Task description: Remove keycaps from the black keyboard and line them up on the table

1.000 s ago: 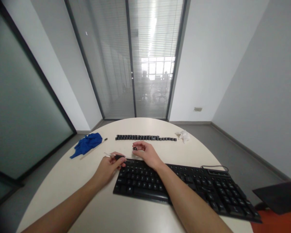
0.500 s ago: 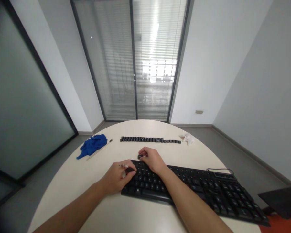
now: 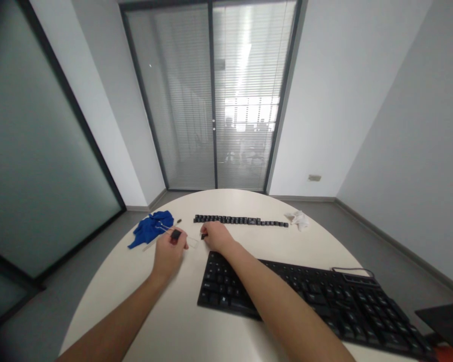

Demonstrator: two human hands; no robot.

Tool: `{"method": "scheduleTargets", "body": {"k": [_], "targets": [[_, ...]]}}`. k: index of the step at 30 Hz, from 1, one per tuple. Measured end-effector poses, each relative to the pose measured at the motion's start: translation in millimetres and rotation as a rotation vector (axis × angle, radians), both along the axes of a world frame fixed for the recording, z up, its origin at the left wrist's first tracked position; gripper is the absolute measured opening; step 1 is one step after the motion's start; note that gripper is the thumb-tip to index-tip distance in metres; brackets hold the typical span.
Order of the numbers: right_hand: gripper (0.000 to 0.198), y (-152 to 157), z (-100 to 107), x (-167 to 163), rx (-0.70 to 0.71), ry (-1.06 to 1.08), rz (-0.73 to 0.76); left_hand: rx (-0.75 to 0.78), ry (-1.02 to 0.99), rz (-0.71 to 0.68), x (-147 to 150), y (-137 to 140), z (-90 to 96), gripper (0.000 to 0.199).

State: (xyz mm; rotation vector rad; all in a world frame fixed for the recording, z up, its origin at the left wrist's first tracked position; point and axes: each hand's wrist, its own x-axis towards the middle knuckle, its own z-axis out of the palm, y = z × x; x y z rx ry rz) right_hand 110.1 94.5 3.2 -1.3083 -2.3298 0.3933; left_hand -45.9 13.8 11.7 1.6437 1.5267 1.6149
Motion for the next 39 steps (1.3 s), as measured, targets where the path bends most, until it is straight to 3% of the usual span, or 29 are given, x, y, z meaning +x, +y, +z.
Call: {"method": "scheduleTargets", "body": {"k": [3,8,19,39], "targets": [[0.028,15,-5,-18,0.048,0.002,-0.008,-0.063,-0.296,0.149,-16,17,-2.1,0.015],[0.028,34,-11,-34,0.09,0.003,-0.011,-0.122,-0.395,0.248,-30,33,-8.0,0.021],[0.022,40,-24,-34,0.159,0.079,0.104,-0.117,-0.452,0.217,-26,35,-14.6,0.022],[0.033,42,-31,-39,0.167,0.19,0.06,-0.112,-0.395,0.157,-16,30,-18.3,0.02]]}}
